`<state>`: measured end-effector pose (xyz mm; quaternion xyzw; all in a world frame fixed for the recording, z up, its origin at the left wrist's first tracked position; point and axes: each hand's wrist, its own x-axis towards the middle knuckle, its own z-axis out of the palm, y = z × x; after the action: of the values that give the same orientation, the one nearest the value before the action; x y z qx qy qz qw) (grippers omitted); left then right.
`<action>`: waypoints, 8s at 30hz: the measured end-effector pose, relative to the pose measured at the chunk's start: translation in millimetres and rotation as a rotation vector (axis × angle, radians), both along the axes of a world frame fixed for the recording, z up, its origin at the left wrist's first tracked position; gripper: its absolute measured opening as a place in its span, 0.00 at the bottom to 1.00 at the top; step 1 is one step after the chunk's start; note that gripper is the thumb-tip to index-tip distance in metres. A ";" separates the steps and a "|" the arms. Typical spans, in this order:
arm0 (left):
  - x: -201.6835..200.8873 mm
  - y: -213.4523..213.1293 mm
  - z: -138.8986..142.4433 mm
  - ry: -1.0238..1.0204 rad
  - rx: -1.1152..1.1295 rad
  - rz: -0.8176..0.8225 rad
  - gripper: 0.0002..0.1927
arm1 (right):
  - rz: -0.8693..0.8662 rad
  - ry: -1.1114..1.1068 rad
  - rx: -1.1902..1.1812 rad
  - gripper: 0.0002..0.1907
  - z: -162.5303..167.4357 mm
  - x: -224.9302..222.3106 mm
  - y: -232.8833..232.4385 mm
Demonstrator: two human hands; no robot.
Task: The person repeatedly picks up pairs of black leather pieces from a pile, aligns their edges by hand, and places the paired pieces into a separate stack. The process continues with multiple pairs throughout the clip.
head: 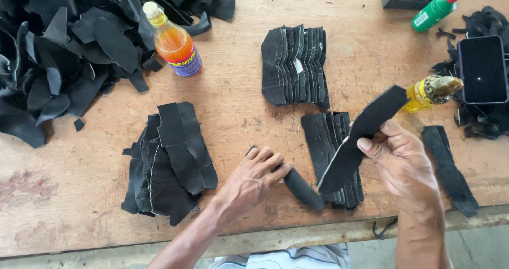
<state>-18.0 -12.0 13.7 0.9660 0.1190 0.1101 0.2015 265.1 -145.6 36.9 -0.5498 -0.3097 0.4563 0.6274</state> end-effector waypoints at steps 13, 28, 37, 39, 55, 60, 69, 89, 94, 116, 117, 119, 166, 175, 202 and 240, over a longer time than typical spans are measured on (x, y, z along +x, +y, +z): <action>-8.6 16.9 -4.4 -0.210 -1.441 0.255 0.14 | 0.034 0.112 0.104 0.15 -11.4 -2.2 10.1; 33.6 10.4 -24.3 -0.176 -1.701 0.515 0.13 | -0.062 -0.221 -0.365 0.10 -40.5 -12.9 -16.6; 47.6 10.4 -17.3 -0.281 -1.518 0.530 0.14 | -0.134 -0.126 -0.322 0.12 -26.6 -14.4 -12.7; 46.3 8.3 -7.2 -0.197 -1.288 0.536 0.18 | -0.199 -0.251 -0.371 0.12 -18.7 -5.0 -19.2; 104.9 46.5 -11.8 0.145 -0.657 0.135 0.65 | -0.178 -0.796 -0.693 0.21 -40.2 4.7 3.9; 94.1 45.9 -3.5 0.133 -0.837 0.157 0.47 | -0.082 -0.658 -0.414 0.21 -56.2 11.7 8.3; 95.6 34.6 1.0 -0.063 -0.810 0.265 0.35 | -0.153 -0.751 -0.515 0.19 -47.7 22.0 41.4; 97.6 0.1 -24.0 -0.152 -1.706 0.039 0.20 | -0.262 -0.633 -0.396 0.11 -71.3 40.2 20.1; 96.1 0.0 -37.2 -0.174 -1.614 0.114 0.19 | -0.304 -0.284 -0.324 0.12 -82.1 43.2 12.7; 129.1 12.4 -1.9 0.025 -1.040 0.029 0.20 | -0.418 -0.751 -0.432 0.12 -47.0 10.6 -5.3; 130.8 12.3 -2.9 0.021 -1.015 0.028 0.20 | -0.440 -0.844 -0.412 0.12 -47.0 8.2 -7.0; 136.0 9.2 -6.1 0.018 -0.970 0.019 0.19 | -0.489 -1.027 -0.378 0.13 -47.9 2.7 -13.0; 33.6 21.8 -22.3 -0.444 -1.656 0.424 0.31 | 0.039 0.049 -0.117 0.20 -43.8 -44.0 38.3; 36.3 17.4 -28.1 -0.468 -1.724 0.472 0.33 | 0.028 -0.010 -0.183 0.18 -36.0 -50.0 44.3; 35.7 15.5 -24.3 -0.481 -1.687 0.485 0.32 | 0.032 -0.079 -0.210 0.17 -39.4 -56.1 44.9; 33.4 18.0 -21.9 -0.485 -1.851 0.500 0.31 | 0.097 -0.051 -0.202 0.16 -25.6 -62.2 43.9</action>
<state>15.4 6.1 -8.3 0.3256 0.3142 0.2079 0.8672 202.9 -101.7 11.4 -0.6059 -0.3045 0.5009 0.5378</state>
